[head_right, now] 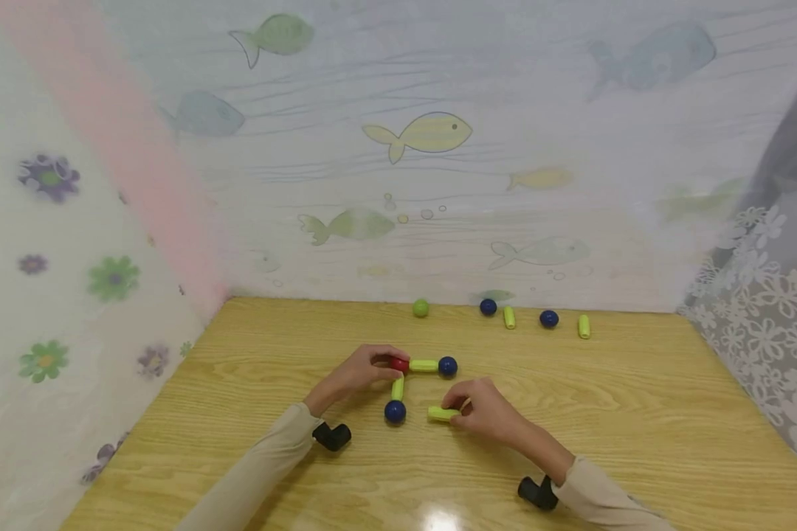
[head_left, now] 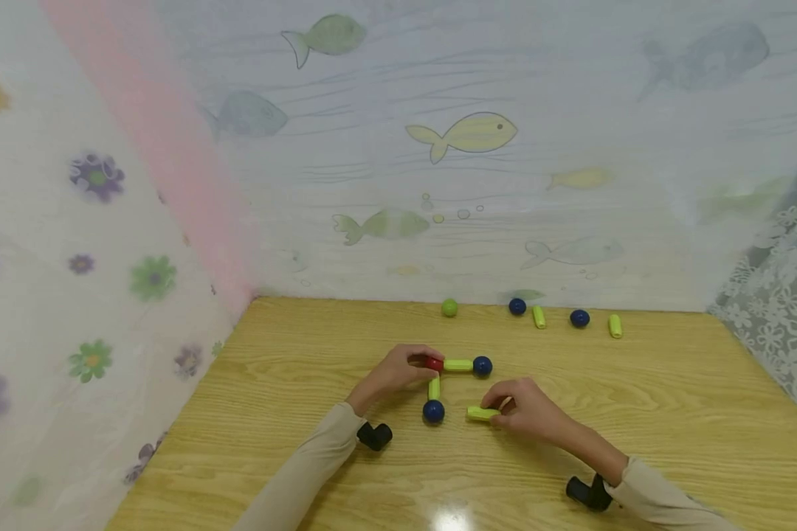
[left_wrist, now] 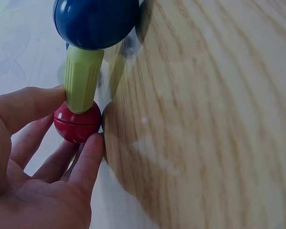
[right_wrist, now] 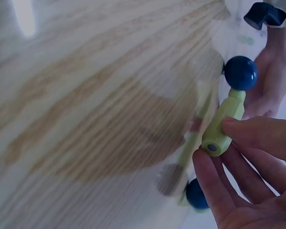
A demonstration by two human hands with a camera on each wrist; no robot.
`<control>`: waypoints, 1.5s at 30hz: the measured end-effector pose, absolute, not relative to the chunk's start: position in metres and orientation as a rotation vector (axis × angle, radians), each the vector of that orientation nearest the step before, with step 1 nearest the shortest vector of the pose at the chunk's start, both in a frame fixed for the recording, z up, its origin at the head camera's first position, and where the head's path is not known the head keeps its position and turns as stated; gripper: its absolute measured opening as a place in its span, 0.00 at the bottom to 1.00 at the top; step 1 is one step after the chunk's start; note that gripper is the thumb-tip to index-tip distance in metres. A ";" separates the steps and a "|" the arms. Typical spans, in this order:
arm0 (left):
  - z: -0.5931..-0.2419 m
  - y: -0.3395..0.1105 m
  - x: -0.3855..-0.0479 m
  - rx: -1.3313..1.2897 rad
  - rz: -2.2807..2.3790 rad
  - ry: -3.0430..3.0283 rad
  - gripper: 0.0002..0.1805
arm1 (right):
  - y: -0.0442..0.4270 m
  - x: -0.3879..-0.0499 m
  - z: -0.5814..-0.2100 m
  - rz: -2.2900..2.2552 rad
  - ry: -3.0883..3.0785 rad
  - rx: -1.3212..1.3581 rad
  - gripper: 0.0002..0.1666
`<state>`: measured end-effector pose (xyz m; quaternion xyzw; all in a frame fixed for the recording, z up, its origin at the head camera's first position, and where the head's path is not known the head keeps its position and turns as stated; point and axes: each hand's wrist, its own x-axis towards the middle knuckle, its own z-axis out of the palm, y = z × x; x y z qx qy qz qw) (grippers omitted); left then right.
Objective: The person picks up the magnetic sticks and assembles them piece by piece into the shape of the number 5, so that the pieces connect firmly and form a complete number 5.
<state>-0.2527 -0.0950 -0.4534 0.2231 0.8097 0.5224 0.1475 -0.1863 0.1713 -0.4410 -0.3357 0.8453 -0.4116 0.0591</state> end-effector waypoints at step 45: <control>-0.420 -0.093 -0.234 0.655 1.476 2.322 0.16 | 0.141 -0.189 -0.449 -1.233 2.580 -1.147 0.15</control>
